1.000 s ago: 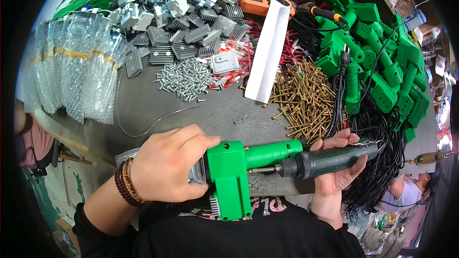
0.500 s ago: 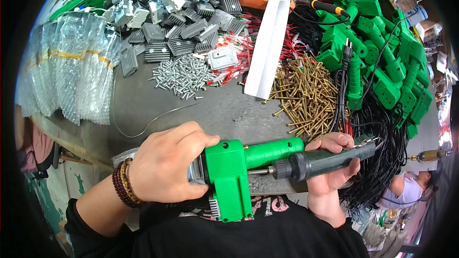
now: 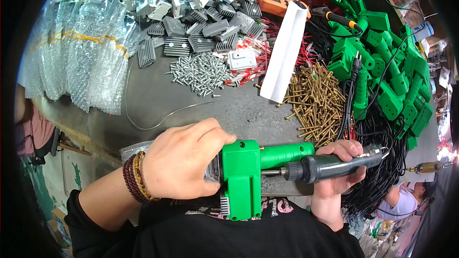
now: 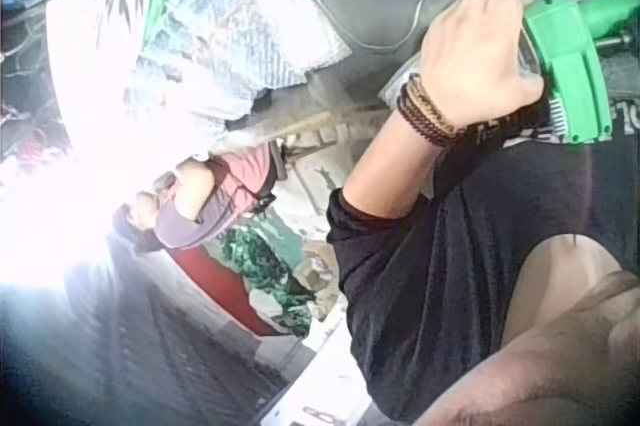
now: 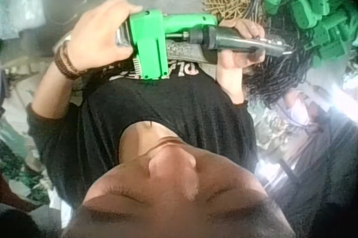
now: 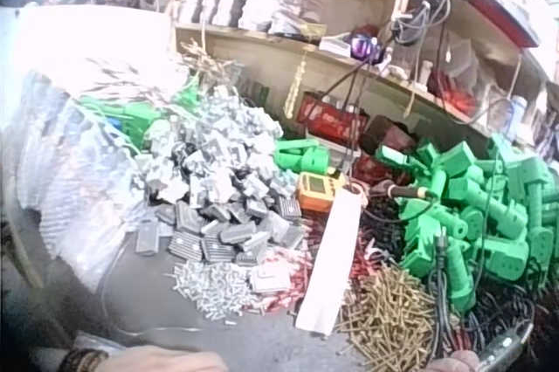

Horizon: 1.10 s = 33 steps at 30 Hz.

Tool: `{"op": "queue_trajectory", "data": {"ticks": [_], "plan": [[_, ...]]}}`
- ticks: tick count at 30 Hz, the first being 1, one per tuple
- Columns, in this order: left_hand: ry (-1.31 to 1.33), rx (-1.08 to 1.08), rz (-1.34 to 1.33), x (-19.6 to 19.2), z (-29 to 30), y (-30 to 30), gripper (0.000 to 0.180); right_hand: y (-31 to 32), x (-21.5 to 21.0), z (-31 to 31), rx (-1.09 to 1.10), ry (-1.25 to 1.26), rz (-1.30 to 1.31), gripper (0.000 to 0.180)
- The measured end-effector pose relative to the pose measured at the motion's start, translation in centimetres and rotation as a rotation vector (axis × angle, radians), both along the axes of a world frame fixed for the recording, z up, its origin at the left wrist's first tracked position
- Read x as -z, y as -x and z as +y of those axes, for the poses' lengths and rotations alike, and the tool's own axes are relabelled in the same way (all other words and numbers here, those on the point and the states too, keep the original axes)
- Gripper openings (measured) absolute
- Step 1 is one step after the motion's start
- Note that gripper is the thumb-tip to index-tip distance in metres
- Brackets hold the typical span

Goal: Soldering internal components and assembling the plastic housing of a hand-held tool with screws.

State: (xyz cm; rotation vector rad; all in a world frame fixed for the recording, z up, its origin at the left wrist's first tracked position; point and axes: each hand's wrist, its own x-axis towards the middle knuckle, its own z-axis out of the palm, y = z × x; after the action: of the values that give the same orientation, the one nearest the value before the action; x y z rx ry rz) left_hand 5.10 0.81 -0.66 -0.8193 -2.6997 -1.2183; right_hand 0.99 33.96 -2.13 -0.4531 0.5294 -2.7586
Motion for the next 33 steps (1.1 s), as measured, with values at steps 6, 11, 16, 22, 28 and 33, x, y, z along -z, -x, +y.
{"op": "queue_trajectory", "data": {"ticks": [6,11,16,22,28,33], "plan": [[0.018,0.005,-0.022,-0.3,-0.1,-0.1,0.068,0.1,-0.9,0.3,0.004,-0.051,-0.016,0.037],[0.053,-0.014,-0.012,-0.4,0.0,-0.1,0.066,1.3,-1.9,0.4,0.021,-0.087,0.03,0.037],[0.049,-0.013,-0.009,-0.7,0.2,0.0,0.065,2.0,-2.2,0.9,0.101,-0.059,-0.023,0.038],[0.043,-0.012,0.004,-0.7,0.1,0.1,0.064,2.1,-2.3,-0.2,0.131,-0.123,-0.033,0.04],[0.016,-0.011,0.009,-0.5,0.3,0.1,0.063,2.7,-2.1,-1.1,0.103,-0.112,-0.062,0.038],[0.029,-0.016,-0.025,-0.6,0.5,0.1,0.064,3.2,-2.0,-1.5,0.085,-0.12,-0.124,0.035]]}}
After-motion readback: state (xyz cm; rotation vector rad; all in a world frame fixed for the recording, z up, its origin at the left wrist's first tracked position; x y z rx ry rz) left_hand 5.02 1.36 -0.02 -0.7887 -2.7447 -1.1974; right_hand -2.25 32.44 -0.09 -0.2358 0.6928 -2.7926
